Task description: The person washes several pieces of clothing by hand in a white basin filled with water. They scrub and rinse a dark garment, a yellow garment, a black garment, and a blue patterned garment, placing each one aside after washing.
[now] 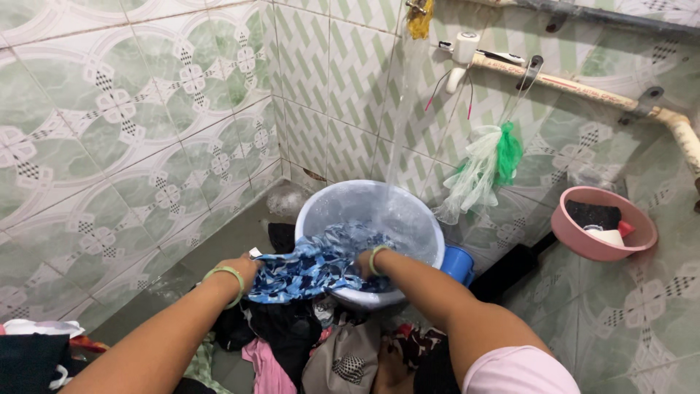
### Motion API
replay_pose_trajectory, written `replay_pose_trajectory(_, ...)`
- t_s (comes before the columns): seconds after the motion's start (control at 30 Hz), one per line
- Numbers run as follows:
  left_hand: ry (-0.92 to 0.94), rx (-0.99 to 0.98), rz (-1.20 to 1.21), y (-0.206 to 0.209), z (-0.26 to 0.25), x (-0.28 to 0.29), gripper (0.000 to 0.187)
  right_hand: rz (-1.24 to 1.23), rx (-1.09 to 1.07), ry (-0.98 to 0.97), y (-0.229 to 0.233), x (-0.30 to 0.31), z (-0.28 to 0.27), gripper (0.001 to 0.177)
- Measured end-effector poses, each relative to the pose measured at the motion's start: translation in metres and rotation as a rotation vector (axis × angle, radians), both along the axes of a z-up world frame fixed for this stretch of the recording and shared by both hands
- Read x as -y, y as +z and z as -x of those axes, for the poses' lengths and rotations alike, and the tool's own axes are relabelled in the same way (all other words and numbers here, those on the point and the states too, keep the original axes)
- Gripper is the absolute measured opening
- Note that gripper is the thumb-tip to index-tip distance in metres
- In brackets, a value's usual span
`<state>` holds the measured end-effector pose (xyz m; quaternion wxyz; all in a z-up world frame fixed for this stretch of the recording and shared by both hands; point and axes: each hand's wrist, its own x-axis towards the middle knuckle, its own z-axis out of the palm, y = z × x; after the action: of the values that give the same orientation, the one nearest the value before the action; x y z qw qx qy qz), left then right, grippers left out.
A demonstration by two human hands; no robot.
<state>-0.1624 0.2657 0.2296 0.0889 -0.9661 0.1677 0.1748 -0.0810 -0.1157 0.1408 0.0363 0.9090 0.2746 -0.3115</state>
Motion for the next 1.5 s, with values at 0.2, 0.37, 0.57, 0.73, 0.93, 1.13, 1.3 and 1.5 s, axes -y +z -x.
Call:
replay_pose_trajectory(0.2,0.011,0.055,0.066,0.001,-0.005,0.001,0.053,-0.417,-0.018,-0.290,0.111,0.049,-0.052,0.045)
replay_pose_trajectory(0.37,0.121,0.231,0.195,0.034,0.015,0.017,0.039,-0.151,0.908,-0.070,0.194,0.122,-0.037,0.020)
replay_pose_trajectory(0.57,0.101,0.571,0.492,0.098,0.009,0.053,0.047,0.256,0.829,-0.317,0.178,0.157,-0.003,0.078)
replay_pose_trajectory(0.73,0.016,0.324,0.298,0.078,-0.026,0.136,0.058,0.230,0.285,-0.437,0.123,0.115,-0.005,0.107)
replay_pose_trajectory(0.93,0.042,-0.331,-0.053,0.011,-0.046,0.245,0.082,0.528,0.047,0.110,0.028,0.053,0.000,0.059)
replay_pose_trajectory(1.13,0.031,-0.444,-0.067,-0.027,-0.090,0.284,0.070,0.269,-0.035,-0.225,-0.043,0.051,-0.025,0.062)
replay_pose_trajectory(1.3,0.009,-0.446,-0.093,-0.092,-0.130,0.296,0.060,0.217,-0.091,-0.321,-0.095,0.073,-0.041,0.065)
replay_pose_trajectory(1.5,-0.006,-0.374,-0.065,-0.160,-0.150,0.310,0.049,0.218,-0.097,-0.385,-0.122,0.105,-0.047,0.068)
